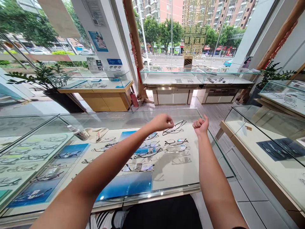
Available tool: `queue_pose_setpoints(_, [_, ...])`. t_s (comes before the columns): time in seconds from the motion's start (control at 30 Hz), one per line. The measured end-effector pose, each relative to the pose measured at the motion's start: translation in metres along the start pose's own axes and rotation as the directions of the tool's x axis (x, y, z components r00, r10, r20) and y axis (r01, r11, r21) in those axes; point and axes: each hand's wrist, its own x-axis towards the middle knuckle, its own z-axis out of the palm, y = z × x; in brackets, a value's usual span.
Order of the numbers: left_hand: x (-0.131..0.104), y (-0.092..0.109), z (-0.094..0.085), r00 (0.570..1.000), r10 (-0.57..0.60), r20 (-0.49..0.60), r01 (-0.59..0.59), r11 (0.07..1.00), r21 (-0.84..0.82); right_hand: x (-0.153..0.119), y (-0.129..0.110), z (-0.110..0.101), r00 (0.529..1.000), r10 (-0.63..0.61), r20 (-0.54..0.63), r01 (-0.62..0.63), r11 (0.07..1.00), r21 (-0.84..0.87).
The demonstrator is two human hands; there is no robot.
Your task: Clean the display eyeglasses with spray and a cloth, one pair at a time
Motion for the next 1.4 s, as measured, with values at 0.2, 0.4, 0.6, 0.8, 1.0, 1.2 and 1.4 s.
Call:
queue_pose_setpoints(0.2, [-0.079,-0.065,-0.025,0.873,-0.083,-0.480,-0.149,0.893,-0.425,-0.003,-0.009,-0.008,1.000,-0.005,-0.011,0.005,1.000,-0.011])
queue_pose_setpoints(0.4, [-0.115,-0.120,-0.017,0.694,-0.191,-0.694,-0.357,0.746,-0.562,-0.035,-0.007,0.063,0.992,-0.090,0.086,0.100,0.986,-0.130])
queue_pose_setpoints(0.6, [-0.121,-0.134,-0.008,0.707,-0.283,-0.648,-0.388,0.611,-0.690,-0.101,0.069,0.185,0.943,0.005,0.334,0.109,0.940,-0.322])
queue_pose_setpoints(0.8, [-0.129,-0.124,0.004,0.768,-0.268,-0.581,-0.385,0.533,-0.754,-0.137,0.135,0.209,0.902,-0.190,0.389,0.403,0.695,-0.596])
queue_pose_setpoints(1.0, [-0.124,-0.122,0.016,0.765,-0.262,-0.588,-0.401,0.520,-0.754,-0.139,0.141,0.193,0.831,-0.272,0.485,0.555,0.460,-0.693])
queue_pose_setpoints(1.2, [-0.126,-0.119,0.014,0.771,-0.258,-0.583,-0.391,0.532,-0.751,-0.143,0.141,0.198,0.830,-0.241,0.503,0.554,0.457,-0.696])
queue_pose_setpoints(1.4, [-0.127,-0.120,0.013,0.791,-0.245,-0.560,-0.370,0.537,-0.758,-0.140,0.145,0.195,0.850,-0.229,0.474,0.522,0.485,-0.702])
